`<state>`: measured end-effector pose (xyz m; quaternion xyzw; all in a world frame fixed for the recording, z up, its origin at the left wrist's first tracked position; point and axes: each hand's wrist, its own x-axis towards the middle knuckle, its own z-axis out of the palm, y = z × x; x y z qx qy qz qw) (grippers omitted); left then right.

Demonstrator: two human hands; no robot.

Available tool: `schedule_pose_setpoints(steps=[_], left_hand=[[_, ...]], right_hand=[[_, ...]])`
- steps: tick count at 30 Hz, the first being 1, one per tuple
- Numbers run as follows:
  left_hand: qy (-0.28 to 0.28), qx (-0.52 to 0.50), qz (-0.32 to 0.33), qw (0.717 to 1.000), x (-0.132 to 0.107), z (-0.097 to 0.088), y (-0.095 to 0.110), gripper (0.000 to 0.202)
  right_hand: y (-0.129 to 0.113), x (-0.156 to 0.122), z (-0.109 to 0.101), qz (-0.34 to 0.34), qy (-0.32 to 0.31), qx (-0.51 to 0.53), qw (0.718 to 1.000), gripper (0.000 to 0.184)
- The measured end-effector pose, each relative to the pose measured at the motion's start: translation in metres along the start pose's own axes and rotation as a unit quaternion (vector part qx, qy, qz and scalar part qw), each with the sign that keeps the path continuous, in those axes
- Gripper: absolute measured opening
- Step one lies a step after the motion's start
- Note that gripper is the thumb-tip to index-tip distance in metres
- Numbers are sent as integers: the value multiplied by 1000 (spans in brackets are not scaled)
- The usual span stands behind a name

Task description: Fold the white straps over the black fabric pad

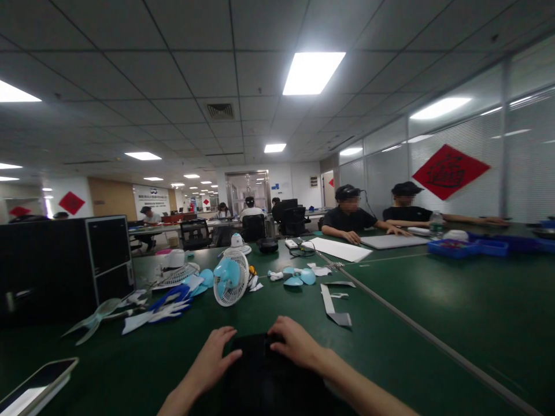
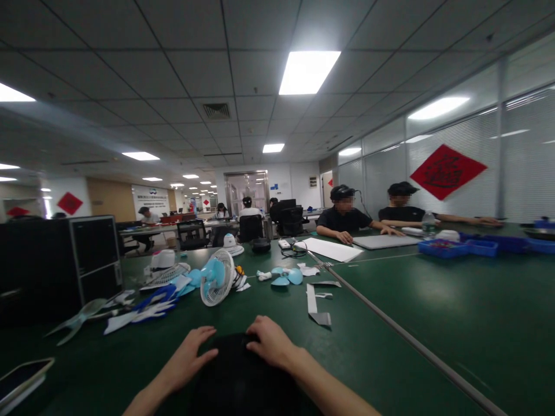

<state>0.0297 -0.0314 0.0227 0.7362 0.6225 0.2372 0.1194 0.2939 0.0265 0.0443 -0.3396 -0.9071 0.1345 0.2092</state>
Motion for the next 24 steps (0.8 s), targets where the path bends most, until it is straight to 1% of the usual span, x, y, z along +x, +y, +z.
schedule_pose_setpoints(steps=[4,6,9,12,14,15,16,18,20,22,24], left_hand=[[-50,-22,0,999,-1,5,7,73],[-61,-22,1,998,-2,4,8,76],[-64,-20,0,998,-2,2,6,81],[-60,-14,-15,998,-1,1,5,81],[-60,-8,-16,998,0,2,5,80],[-60,-5,-15,998,0,2,4,79],[-60,-3,-14,998,1,3,3,80],[-60,-2,-14,998,1,4,1,81],[-59,-4,-15,998,1,4,0,82],[-59,-6,-12,998,0,3,1,82],[-56,-5,-13,998,0,2,2,81]], right_hand=[[3,-16,-13,7,-17,11,1000,53],[4,-20,-15,2,-31,7,1000,59],[3,-22,-12,-2,-29,2,1000,60],[4,-19,-6,-8,-19,6,1000,57],[9,-16,-6,-11,-7,9,1000,55],[13,-15,-8,-2,7,6,1000,54],[19,-14,-12,20,27,-4,999,51],[34,-13,-24,101,70,-52,991,40],[52,-16,-38,200,96,-121,968,29],[70,-21,-51,269,105,-172,942,27],[84,-28,-59,300,105,-192,928,31]])
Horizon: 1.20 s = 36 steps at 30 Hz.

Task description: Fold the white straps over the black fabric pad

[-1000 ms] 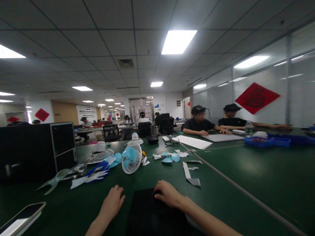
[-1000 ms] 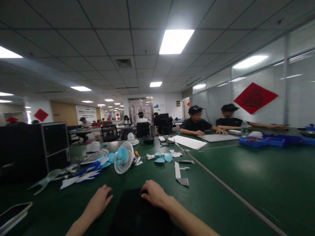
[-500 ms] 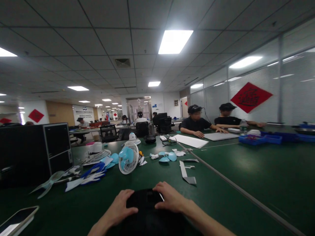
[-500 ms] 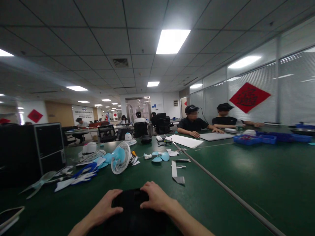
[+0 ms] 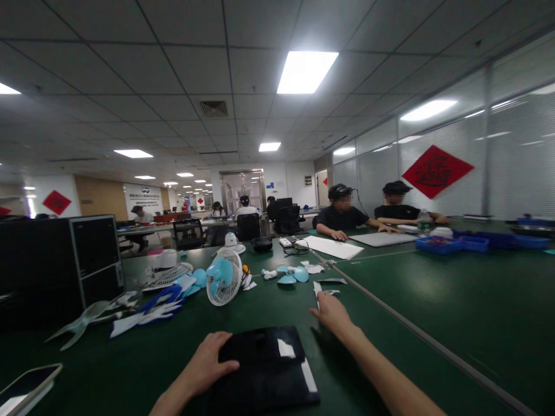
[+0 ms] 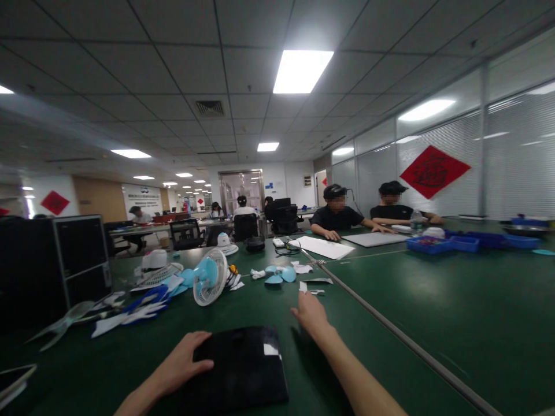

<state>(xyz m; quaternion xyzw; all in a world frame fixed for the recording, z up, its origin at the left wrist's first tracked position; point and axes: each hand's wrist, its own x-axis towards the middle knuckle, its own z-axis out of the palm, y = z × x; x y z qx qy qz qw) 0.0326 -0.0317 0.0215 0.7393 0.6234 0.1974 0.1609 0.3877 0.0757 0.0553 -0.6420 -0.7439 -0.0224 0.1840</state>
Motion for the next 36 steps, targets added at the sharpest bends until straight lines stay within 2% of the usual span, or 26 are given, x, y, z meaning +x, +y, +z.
schedule_pose_setpoints(steps=[5,13,17,22,24,26,28,30,33,36], left_hand=[[-2,4,-11,1000,-1,-2,4,81],[-9,1,-13,1000,-1,-2,3,83],[-7,4,-13,1000,0,-3,5,83],[1,11,-1,1000,1,-4,7,82],[3,11,-1,1000,1,-3,6,80],[2,4,-4,1000,1,-2,4,79],[6,-14,-2,1000,2,0,-1,78],[34,-41,2,999,6,1,-8,75],[132,-104,-7,986,14,-4,-19,72],[220,-198,-32,955,18,-16,-24,74]], right_hand=[[20,3,8,33,-20,-17,999,41],[25,8,12,54,-34,-18,998,24],[34,10,-2,79,-14,-12,997,25],[50,11,-34,107,47,-7,993,26],[46,8,-45,96,91,11,991,27],[35,3,-54,57,149,65,985,27],[20,-5,-60,-2,192,158,969,27],[4,-12,-63,-61,179,270,944,26],[-14,-21,-64,-113,71,436,890,22],[-25,-29,-62,-132,-58,549,823,19]])
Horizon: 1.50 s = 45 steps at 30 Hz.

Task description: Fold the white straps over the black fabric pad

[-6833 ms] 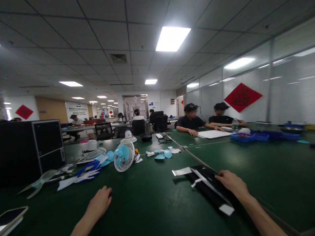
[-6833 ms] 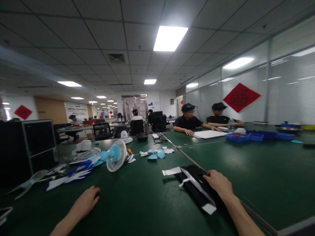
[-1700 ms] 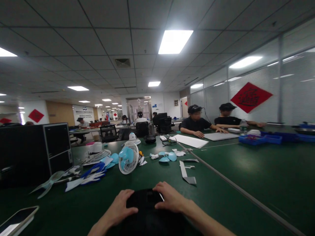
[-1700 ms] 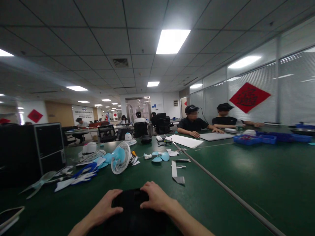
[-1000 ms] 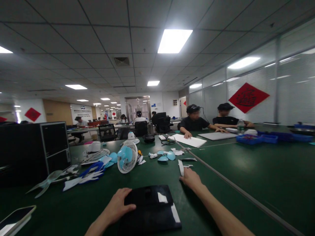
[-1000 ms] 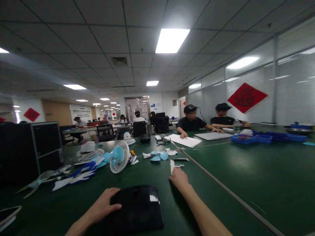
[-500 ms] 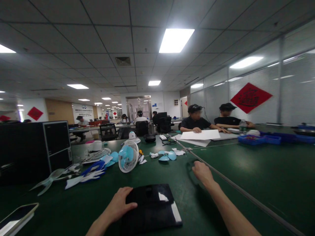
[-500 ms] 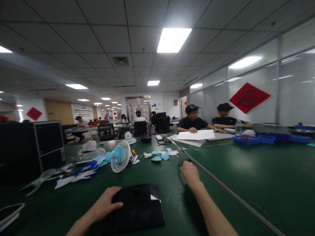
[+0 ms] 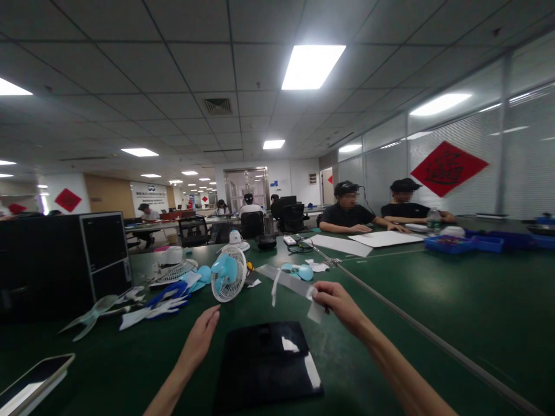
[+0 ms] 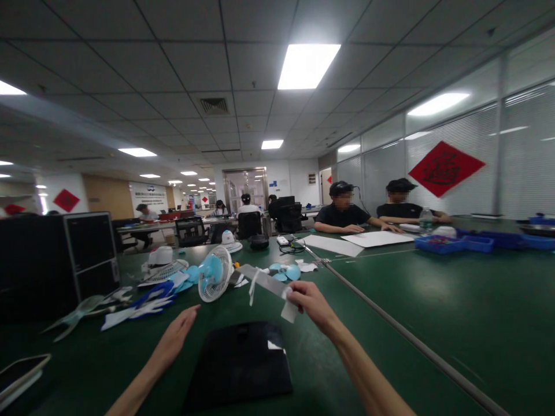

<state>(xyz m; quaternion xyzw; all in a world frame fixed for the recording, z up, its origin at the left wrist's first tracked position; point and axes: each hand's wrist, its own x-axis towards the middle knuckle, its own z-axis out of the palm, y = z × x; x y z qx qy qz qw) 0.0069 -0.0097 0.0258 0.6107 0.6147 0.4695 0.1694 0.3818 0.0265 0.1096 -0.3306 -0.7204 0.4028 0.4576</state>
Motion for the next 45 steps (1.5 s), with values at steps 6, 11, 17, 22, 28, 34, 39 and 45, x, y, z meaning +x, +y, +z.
schedule_pose_setpoints(steps=[6,11,17,22,28,34,39,45], left_hand=[[-78,-237,-70,966,-10,-13,25,76],[-155,-218,-75,961,-23,-12,42,66],[-178,-122,-22,976,-27,-13,53,48],[-195,-140,-48,970,-33,-15,64,40],[-318,-136,-106,932,-44,-17,62,37],[-397,-35,-114,910,-42,-3,38,37],[-359,44,-79,929,-41,2,41,34],[-318,132,-38,938,-43,2,48,27]], right_hand=[[1,-8,22,95,-136,66,984,13],[10,-7,34,129,-175,-2,976,11],[10,-8,38,134,-190,-33,972,11],[6,-10,37,138,-176,-22,974,16],[14,-15,29,169,-265,-24,949,10],[23,-19,31,203,-313,-93,923,4],[22,-18,37,214,-280,-175,919,5],[35,-14,42,184,-260,-238,918,10]])
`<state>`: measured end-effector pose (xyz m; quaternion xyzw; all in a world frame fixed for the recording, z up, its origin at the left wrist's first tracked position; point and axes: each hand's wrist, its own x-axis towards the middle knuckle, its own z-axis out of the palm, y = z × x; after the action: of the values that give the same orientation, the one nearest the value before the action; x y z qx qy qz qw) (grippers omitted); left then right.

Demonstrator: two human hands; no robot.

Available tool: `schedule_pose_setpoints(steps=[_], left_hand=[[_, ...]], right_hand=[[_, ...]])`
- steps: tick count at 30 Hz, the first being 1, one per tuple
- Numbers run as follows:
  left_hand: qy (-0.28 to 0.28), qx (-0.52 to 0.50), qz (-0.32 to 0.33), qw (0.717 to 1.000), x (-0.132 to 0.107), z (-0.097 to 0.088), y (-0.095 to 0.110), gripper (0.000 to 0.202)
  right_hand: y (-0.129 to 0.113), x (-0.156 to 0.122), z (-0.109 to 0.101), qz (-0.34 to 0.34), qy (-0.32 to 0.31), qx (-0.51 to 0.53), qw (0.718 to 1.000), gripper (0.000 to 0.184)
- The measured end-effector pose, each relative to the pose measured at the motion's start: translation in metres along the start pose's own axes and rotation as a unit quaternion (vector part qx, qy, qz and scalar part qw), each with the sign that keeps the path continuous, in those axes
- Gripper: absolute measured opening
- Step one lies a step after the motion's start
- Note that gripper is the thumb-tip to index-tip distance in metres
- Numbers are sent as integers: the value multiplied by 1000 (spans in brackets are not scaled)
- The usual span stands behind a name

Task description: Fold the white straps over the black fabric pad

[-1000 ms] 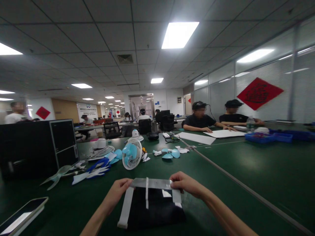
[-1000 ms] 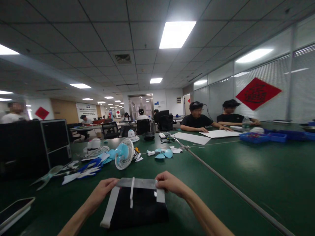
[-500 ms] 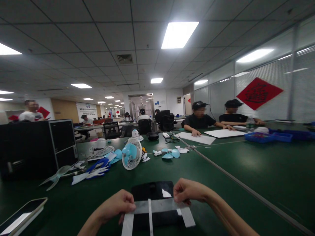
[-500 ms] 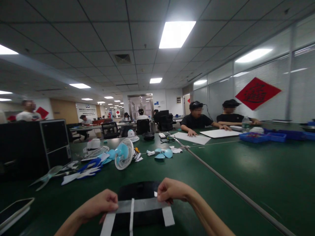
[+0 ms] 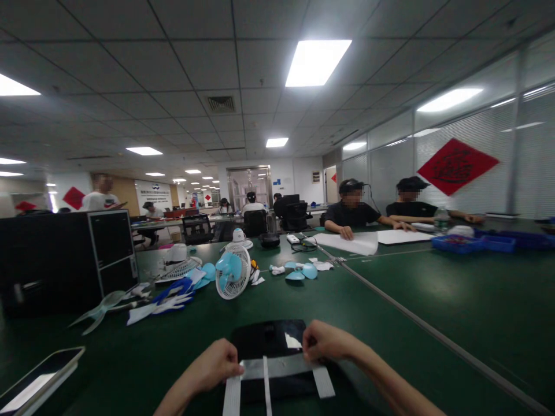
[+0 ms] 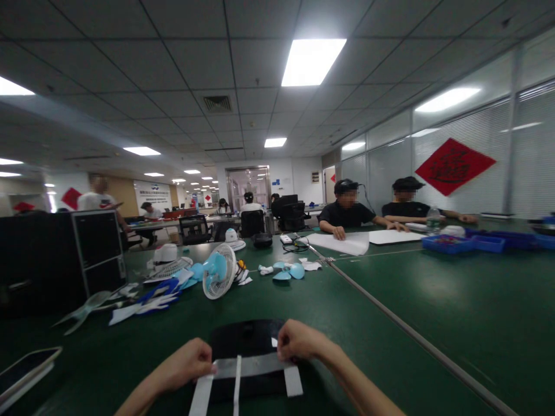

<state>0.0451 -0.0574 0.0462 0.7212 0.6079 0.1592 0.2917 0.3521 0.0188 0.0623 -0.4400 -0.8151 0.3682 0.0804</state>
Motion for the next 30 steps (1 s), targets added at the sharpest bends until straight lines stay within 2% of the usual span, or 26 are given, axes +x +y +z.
schedule_pose_setpoints(steps=[11,18,21,24,27,30], left_hand=[[23,47,-12,999,2,5,-3,24],[21,57,-19,998,5,6,-9,21],[44,75,34,996,0,7,1,18],[21,71,149,986,-7,9,15,35],[-20,76,175,981,-10,11,24,44],[-24,89,179,980,-10,13,23,44]], right_hand=[[-7,-6,3,-3,59,-75,995,13],[-10,-8,4,-6,67,-94,993,15],[-10,-8,5,-8,68,-105,992,15],[-8,-6,7,-11,68,-118,991,16],[-7,-5,7,-5,72,-131,989,19],[-9,-6,6,-2,80,-152,985,20]])
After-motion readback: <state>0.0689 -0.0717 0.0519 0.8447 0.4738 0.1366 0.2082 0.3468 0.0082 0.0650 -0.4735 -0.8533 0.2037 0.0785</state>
